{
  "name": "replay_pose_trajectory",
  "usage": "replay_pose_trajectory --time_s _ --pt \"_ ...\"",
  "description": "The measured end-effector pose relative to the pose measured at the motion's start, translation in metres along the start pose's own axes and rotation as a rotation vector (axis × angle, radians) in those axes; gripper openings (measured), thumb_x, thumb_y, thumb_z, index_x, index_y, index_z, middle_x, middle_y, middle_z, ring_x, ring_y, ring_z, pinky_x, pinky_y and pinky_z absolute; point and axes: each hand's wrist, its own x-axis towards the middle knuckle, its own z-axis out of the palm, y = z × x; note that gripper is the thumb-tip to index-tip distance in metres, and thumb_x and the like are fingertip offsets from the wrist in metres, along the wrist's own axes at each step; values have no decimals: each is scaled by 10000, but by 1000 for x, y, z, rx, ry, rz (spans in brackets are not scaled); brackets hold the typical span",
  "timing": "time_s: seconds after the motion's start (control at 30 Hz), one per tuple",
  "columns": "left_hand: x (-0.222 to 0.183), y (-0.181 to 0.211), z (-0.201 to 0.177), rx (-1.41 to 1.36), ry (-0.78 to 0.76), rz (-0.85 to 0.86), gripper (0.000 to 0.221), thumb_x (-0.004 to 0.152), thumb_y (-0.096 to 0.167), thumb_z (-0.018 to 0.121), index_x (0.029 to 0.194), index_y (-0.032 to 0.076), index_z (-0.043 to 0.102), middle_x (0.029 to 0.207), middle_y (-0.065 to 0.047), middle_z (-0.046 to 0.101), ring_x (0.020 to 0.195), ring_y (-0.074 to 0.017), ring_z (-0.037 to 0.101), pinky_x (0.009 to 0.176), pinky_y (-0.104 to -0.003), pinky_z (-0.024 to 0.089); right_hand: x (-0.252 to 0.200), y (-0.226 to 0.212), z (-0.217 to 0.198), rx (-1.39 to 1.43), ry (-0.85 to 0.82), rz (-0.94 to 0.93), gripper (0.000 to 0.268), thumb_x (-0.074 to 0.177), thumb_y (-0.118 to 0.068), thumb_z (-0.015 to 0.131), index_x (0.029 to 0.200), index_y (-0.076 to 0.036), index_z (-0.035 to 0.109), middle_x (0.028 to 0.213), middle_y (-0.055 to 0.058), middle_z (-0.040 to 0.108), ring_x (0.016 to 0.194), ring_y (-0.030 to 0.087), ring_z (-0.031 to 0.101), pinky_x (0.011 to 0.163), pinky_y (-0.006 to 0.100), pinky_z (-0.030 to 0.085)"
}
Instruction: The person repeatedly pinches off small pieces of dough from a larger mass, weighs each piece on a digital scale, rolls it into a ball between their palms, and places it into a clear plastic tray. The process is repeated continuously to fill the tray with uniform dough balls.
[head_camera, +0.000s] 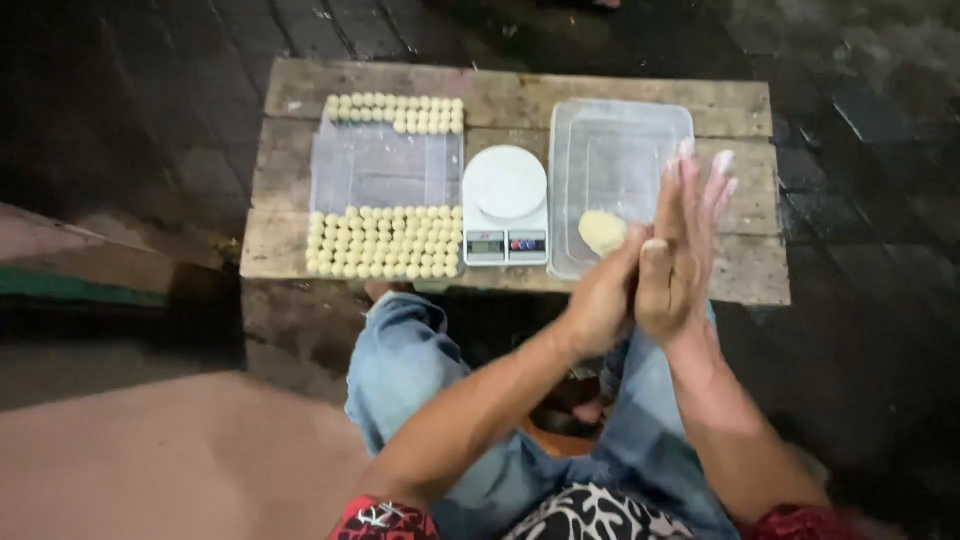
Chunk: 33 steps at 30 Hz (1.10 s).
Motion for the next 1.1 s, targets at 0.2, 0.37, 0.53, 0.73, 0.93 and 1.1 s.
replay_pose_trajectory --time_s 0.2,0.37,0.53,0.73,0.93,1.1 --pt "59 -64 -35 -557 -540 592 800 1067 465 323 1623 -95 190 1712 -223 218 1621 -336 150 1355 -501 42 -49 -29 36 174 0 -39 702 1085 -427 286 1613 34 253 1710 228 176 1585 475 128 1298 659 1" --pt "6 -11 15 -121 -140 409 548 1133 316 332 1558 -29 326 1607 -159 322 1474 -241 310 1286 -478 194 0 -3 5 77 25 20 669 1133 -430 274 1639 6 276 1719 197 172 1572 488 75 1292 660 3" --pt "33 -23 -47 -2 162 43 771 1055 599 422 1516 -15 484 1494 -146 550 1275 -225 577 1153 -365 423 -36 -40 24 117 0 35 648 1123 -394 318 1633 5 292 1707 211 198 1566 473 125 1297 633 32" --pt "4 -68 -56 979 171 149 642 951 453 640 1415 22 533 1302 -231 638 1168 -369 653 1005 -498 530 -19 -2 35 228 191 -31 663 1101 -374 223 1611 37 330 1700 204 256 1594 389 200 1324 542 -32" --pt "3 20 -7 -76 -86 185 678 1132 530 241 1602 66 394 1634 -135 411 1489 -228 417 1253 -390 318 -111 54 131 -554 -50 197 586 1145 -388 259 1590 -18 346 1659 188 310 1520 432 211 1294 602 42" --pt "-6 26 3 172 -7 72 609 1108 520 358 1464 62 546 1467 -178 556 1365 -269 533 1217 -419 373 -6 -21 10 108 27 31 707 1110 -407 207 1600 93 307 1701 235 228 1600 371 186 1333 546 -46"
